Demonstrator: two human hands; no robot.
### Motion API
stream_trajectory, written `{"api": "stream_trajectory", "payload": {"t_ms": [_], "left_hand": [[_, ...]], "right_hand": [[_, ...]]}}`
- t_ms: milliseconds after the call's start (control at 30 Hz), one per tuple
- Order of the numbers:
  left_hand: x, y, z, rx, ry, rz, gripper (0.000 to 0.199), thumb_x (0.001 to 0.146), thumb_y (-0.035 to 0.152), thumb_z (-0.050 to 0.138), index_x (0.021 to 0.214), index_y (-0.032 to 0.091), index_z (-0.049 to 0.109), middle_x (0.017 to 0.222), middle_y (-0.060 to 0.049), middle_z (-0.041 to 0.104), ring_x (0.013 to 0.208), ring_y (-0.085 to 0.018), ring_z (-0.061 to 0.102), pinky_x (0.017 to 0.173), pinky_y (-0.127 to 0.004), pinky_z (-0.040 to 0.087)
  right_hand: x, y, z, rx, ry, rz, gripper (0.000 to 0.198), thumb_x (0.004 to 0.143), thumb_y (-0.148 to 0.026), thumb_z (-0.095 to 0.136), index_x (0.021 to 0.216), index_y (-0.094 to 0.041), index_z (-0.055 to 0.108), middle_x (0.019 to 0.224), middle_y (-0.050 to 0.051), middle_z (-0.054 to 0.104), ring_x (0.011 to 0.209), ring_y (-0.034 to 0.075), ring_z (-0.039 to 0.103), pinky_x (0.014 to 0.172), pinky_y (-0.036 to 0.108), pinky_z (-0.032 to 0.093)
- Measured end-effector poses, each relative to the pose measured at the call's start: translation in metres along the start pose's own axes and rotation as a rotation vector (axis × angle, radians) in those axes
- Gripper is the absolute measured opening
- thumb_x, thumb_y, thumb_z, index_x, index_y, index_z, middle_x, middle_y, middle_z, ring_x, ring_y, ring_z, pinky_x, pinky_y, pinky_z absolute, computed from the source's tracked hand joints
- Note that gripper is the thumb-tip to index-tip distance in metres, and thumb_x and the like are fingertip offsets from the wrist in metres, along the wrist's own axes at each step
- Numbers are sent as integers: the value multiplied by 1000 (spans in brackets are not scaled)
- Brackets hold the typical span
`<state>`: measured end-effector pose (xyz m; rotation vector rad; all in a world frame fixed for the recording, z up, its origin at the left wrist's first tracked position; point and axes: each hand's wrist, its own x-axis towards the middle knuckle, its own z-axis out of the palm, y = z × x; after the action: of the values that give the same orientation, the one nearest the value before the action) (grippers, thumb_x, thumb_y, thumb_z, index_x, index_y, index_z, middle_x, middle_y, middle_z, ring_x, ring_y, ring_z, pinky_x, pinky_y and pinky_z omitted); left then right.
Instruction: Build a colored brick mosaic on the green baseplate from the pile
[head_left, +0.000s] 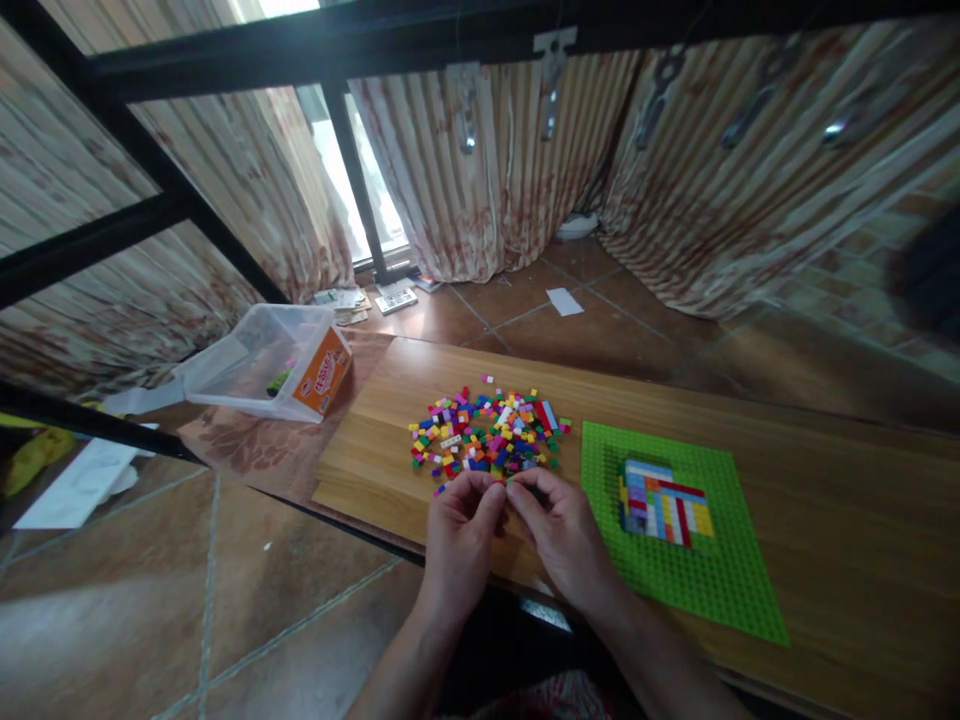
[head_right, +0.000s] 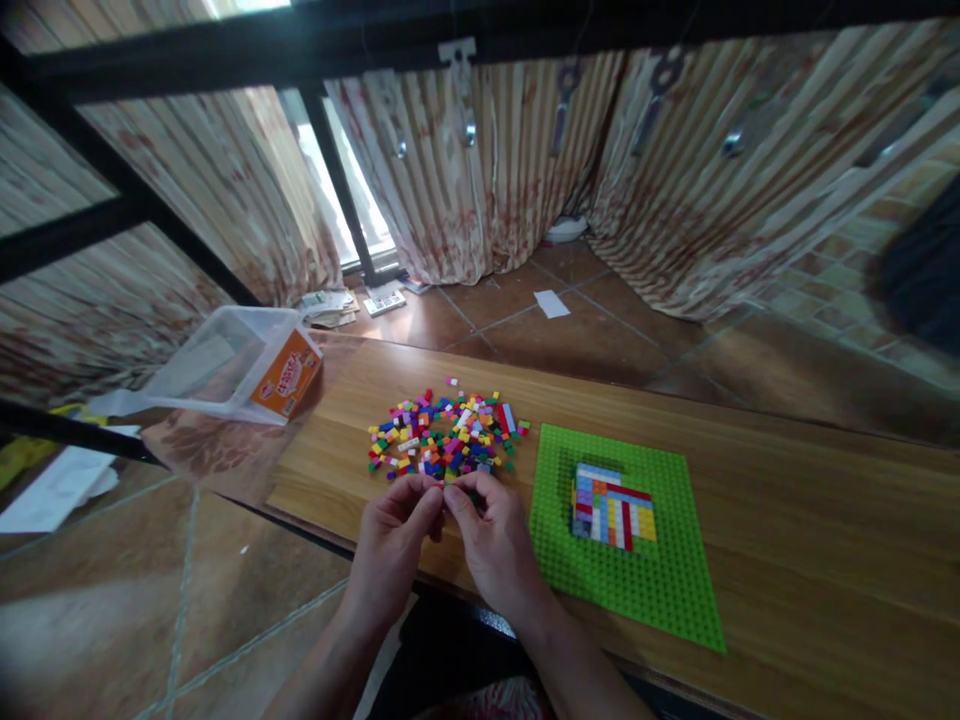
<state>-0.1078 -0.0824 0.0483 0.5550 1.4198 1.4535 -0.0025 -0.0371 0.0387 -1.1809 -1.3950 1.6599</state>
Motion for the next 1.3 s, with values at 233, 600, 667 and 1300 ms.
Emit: {"api": "stream_trajectory", "payload": {"t_ms": [233, 600, 667, 1300], "left_hand": [[8, -4, -5, -87, -89, -97, 25, 73, 38, 68, 72, 14, 59, 58, 4, 54, 51, -6, 46, 50, -18, 38], [85, 8, -14, 1208, 28, 407, 19, 81, 27, 52, 73, 19, 67, 67, -3, 64, 65, -16, 58, 62, -26, 39], [89, 10, -14, 1319, 36, 439, 16, 80, 30, 56, 77, 20, 68, 75, -4, 67, 72, -19, 61, 66, -28, 41], [-24, -19, 53, 792, -351, 473, 13, 82, 24, 61, 94, 21, 65, 83, -2, 64, 66, -12, 59, 59, -22, 48]], "right_hand": [[-3, 6, -4, 571, -98, 236, 29, 71, -41, 74, 70, -17, 57, 57, -7, 47, 44, 3, 35, 40, 17, 26], [-26, 14, -30, 393, 36, 247, 31, 71, -46, 73, 76, -17, 64, 59, -3, 57, 48, 6, 43, 45, 19, 36], [-32, 14, -36, 333, 51, 231, 30, 72, -45, 73, 76, -17, 65, 57, -3, 55, 51, 7, 45, 49, 20, 39], [-55, 24, -57, 1111, 252, 366, 31, 51, -20, 89, 71, -17, 65, 60, -7, 58, 50, 2, 50, 49, 12, 41]]}}
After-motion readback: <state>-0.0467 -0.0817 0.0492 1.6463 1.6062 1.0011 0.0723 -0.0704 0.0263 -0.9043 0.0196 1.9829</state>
